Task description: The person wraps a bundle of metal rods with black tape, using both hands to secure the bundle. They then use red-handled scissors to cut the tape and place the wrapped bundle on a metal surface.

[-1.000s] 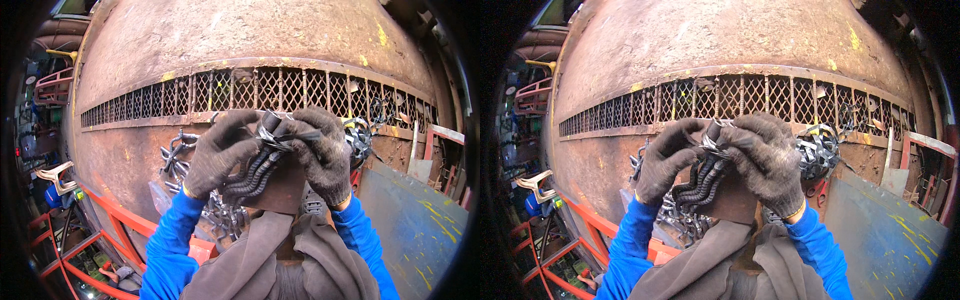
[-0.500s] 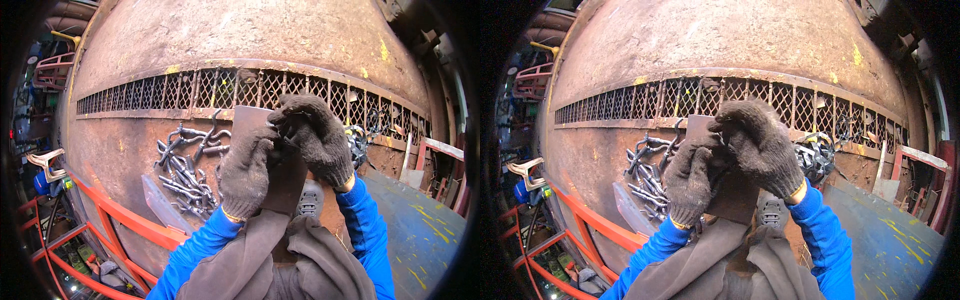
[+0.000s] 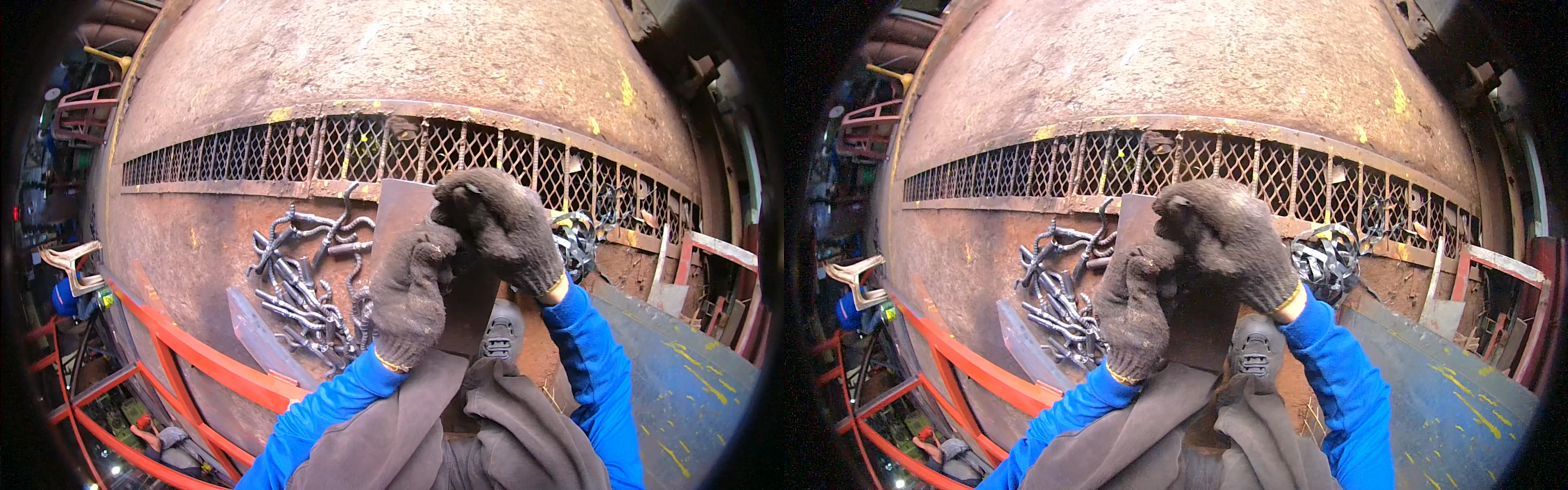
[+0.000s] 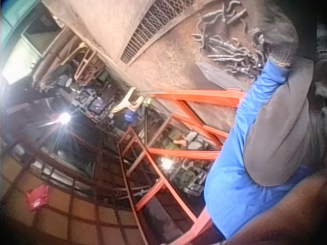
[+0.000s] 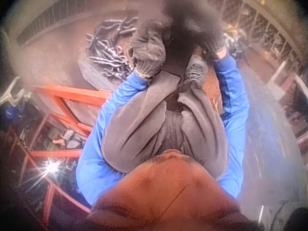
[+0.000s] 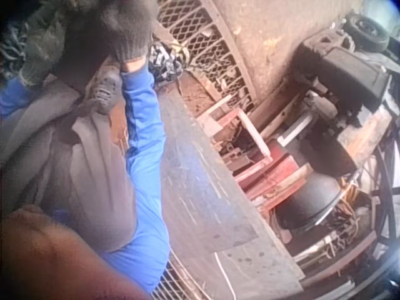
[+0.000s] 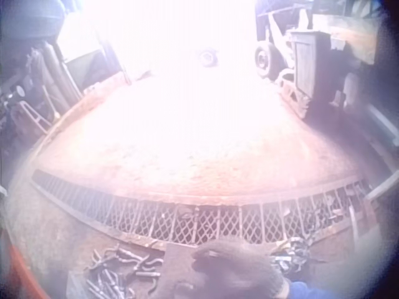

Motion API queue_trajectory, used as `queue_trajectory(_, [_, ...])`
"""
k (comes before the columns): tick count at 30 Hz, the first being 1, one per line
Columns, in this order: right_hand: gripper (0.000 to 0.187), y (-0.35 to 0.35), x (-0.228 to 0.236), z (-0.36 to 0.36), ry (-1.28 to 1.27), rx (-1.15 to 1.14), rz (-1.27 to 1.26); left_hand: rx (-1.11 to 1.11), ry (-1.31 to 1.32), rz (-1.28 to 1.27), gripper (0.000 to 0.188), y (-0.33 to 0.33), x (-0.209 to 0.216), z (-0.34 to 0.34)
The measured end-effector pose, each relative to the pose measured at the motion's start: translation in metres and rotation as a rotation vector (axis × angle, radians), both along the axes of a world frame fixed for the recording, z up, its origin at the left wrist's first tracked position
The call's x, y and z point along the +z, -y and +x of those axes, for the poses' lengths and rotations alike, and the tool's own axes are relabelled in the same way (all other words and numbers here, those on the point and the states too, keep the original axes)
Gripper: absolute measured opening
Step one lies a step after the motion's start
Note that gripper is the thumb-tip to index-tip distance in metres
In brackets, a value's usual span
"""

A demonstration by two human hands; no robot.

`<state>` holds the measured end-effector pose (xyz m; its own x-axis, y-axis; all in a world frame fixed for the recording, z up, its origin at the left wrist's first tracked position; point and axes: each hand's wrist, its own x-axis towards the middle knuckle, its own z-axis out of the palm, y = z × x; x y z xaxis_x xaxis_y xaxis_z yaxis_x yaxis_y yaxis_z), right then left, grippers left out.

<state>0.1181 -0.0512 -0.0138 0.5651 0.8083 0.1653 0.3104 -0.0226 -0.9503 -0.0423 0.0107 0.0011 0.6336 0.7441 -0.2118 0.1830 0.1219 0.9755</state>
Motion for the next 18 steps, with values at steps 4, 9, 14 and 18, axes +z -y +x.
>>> queue_trajectory(4, [0.019,-0.012,0.001,0.004,0.253,0.023,-0.086,-0.073,0.035,0.309,0.016,-0.002,-0.010,0.000])
queue_trajectory(9, [0.020,-0.019,0.002,0.002,0.302,0.001,-0.142,-0.119,0.076,0.490,0.018,-0.004,-0.017,0.001])
queue_trajectory(14, [0.017,-0.024,0.004,-0.001,0.260,-0.003,-0.150,-0.123,0.047,0.593,0.016,0.001,-0.017,0.002])
queue_trajectory(18, [0.016,-0.030,0.017,-0.001,-0.001,-0.024,-0.205,-0.165,0.077,0.662,0.015,-0.002,-0.016,0.005])
